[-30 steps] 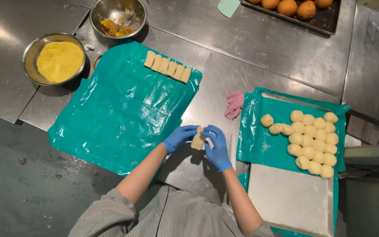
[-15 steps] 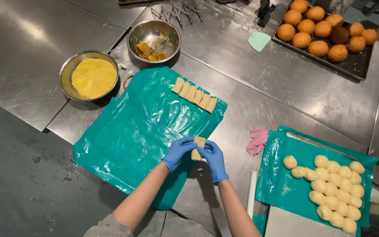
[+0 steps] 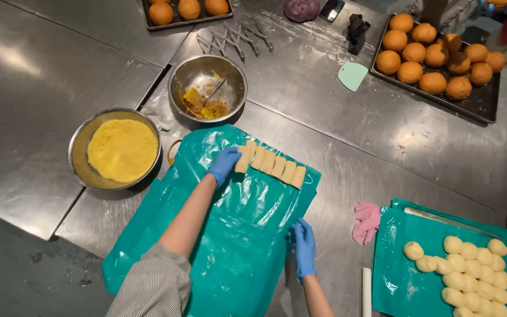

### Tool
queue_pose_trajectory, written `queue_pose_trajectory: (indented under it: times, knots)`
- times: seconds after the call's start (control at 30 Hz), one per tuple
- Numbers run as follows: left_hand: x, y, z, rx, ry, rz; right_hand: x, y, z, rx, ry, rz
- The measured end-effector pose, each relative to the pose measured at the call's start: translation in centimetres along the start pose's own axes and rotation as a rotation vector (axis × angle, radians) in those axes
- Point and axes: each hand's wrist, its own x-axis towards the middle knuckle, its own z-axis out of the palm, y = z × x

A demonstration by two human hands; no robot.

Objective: The person is rolling out small balls of dough using a rolling pin on a stainless steel counter and then folding them into rectangular shapes.

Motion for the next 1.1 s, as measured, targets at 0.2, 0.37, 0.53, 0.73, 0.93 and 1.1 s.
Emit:
queue_pose_trajectory:
  times: [0.2, 0.37, 0.53, 0.73, 0.93, 1.1]
  knots:
    - [11.8, -5.1, -2.4, 0.13, 0.114, -0.037, -3.3, 15.2, -10.6, -0.317, 0.412, -0.336]
    - [11.8, -6.3, -2.1, 0.3, 0.179, 0.005, -8.7, 17.6, -12.0, -0.648, 0.597, -0.248]
    - [11.1, -5.1, -2.9, 0.406, 0.211, -0.02, -8.8, 16.4, -11.0, -0.713, 0.57, -0.115]
    - [8.1, -5.1, -1.1, 0.589, 0.219, 0.198, -11.0, 11.0, -9.8, -0.704, 0.535, -0.297]
    - [2.2, -0.2, 1.6, 1.274, 0.495, 0.396, -11.7, 7.9, -12.8, -0.358, 0.348, -0.282]
    - [-14.4, 4.7, 12.0, 1.168, 0.438, 0.797, -3.9, 4.3, -29.4, -0.638, 0.736, -0.77]
